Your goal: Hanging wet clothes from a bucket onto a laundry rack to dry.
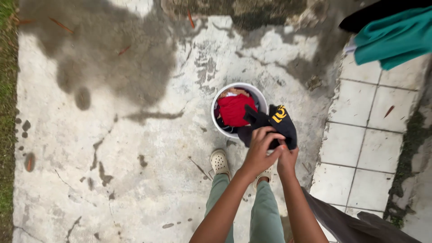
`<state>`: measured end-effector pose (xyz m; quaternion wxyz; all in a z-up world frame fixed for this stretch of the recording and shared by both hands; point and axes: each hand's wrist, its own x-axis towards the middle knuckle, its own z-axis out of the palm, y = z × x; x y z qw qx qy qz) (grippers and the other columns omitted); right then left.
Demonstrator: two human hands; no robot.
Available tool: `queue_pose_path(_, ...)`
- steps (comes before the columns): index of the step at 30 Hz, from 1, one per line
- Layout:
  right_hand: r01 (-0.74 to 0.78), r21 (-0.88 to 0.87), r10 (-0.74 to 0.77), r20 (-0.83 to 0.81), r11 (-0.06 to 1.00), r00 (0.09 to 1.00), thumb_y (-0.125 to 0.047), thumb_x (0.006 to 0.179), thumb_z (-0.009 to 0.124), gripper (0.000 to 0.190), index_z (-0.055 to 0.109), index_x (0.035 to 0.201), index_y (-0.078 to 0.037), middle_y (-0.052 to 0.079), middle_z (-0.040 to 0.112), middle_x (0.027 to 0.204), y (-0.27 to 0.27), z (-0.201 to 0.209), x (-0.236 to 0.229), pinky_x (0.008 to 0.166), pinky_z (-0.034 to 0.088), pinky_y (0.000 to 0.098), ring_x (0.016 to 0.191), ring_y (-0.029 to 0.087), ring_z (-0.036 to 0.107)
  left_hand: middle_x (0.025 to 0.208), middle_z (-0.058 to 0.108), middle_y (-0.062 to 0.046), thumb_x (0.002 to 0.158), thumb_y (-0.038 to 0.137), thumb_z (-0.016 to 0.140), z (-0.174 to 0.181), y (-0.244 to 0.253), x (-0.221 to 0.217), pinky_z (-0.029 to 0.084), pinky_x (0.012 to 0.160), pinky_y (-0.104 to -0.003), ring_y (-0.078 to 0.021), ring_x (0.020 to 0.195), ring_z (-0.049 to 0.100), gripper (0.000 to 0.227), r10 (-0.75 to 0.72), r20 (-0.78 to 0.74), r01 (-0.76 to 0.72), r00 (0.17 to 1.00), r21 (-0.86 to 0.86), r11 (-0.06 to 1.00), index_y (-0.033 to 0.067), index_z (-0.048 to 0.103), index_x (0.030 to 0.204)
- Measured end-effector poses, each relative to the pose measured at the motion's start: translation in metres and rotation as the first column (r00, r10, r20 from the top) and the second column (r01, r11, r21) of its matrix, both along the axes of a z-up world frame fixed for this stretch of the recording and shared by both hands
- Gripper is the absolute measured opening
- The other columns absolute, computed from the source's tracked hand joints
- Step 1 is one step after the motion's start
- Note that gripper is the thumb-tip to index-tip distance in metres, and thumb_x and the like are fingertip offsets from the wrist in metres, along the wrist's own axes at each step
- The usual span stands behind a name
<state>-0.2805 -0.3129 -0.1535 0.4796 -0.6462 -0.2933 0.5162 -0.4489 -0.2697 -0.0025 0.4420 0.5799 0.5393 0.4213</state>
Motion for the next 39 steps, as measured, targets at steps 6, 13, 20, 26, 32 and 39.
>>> queue_pose_path(6, 0.173, -0.044, -0.175, -0.434, 0.984, 0.884, -0.017, 0.095, 0.060, 0.052, 0.048, 0.144, -0.003, 0.010, 0.060, 0.139, 0.027, 0.234, -0.006, 0.107, 0.048, 0.0380, 0.126, 0.023, 0.060, 0.116, 0.064, -0.010, 0.078, 0.011, 0.072, -0.023, -0.042, -0.065, 0.048, 0.102, -0.041, -0.0331, 0.116, 0.058, 0.042, 0.107, -0.153, -0.131, 0.982, -0.160, 0.978, 0.0110, 0.066, 0.120)
queue_pose_path(13, 0.222, -0.094, -0.232, -0.616, 0.970, 0.753, -0.025, 0.096, 0.055, 0.056, 0.048, 0.145, 0.001, 0.014, 0.060, 0.145, -0.005, 0.352, -0.002, 0.113, 0.044, 0.0436, 0.131, 0.027, 0.059, 0.127, 0.056, -0.002, 0.077, 0.022, 0.080, 0.050, -0.054, -0.053, 0.051, 0.086, -0.037, -0.0224, 0.109, 0.059, 0.059, -0.019, 0.139, 0.080, 0.990, -0.445, 0.892, 0.0124, 0.049, 0.127)
queue_pose_path(20, 0.244, -0.027, -0.182, -0.746, 0.969, 0.641, -0.024, 0.086, 0.052, 0.066, 0.048, 0.148, -0.002, 0.014, 0.058, 0.149, -0.055, 0.418, 0.014, 0.117, 0.038, 0.0498, 0.137, 0.032, 0.055, 0.116, 0.065, -0.003, 0.096, 0.022, 0.072, 0.108, -0.062, -0.028, 0.047, 0.095, -0.031, -0.0134, 0.111, 0.060, 0.033, 0.013, 0.624, 0.171, 0.782, -0.233, 0.957, 0.0062, 0.058, 0.121)
queue_pose_path(26, 0.259, 0.037, -0.121, -0.816, 0.965, 0.566, -0.028, 0.081, 0.050, 0.072, 0.048, 0.148, -0.001, 0.018, 0.056, 0.150, -0.117, 0.430, 0.052, 0.117, 0.036, 0.0533, 0.137, 0.036, 0.053, 0.104, 0.061, 0.002, 0.094, 0.027, 0.073, 0.118, -0.094, 0.024, 0.046, 0.087, -0.027, -0.0105, 0.100, 0.059, 0.028, -0.053, 0.463, 0.164, 0.885, -0.203, 0.965, 0.0074, 0.062, 0.110)
queue_pose_path(32, 0.232, 0.015, -0.129, -0.796, 0.973, 0.591, -0.027, 0.082, 0.052, 0.068, 0.051, 0.145, -0.001, 0.019, 0.057, 0.147, -0.200, 0.394, 0.113, 0.114, 0.041, 0.0525, 0.133, 0.036, 0.056, 0.097, 0.060, 0.000, 0.100, 0.027, 0.066, 0.145, -0.126, 0.061, 0.044, 0.086, -0.026, -0.0094, 0.095, 0.053, 0.027, -0.033, 0.487, 0.068, 0.873, -0.054, 0.996, 0.0008, 0.064, 0.106)
queue_pose_path(39, -0.216, -0.285, 0.286, 0.230, 0.934, 0.930, -0.024, 0.085, 0.072, 0.060, 0.058, 0.142, -0.009, 0.010, 0.066, 0.133, -0.258, 0.363, 0.166, 0.097, 0.053, 0.0462, 0.118, 0.027, 0.065, 0.099, 0.066, -0.011, 0.106, 0.030, 0.059, 0.312, -0.179, 0.099, 0.052, 0.081, -0.037, -0.0287, 0.094, 0.067, 0.025, -0.472, -0.154, 0.496, 0.868, 0.214, 0.841, 0.0097, 0.058, 0.121)
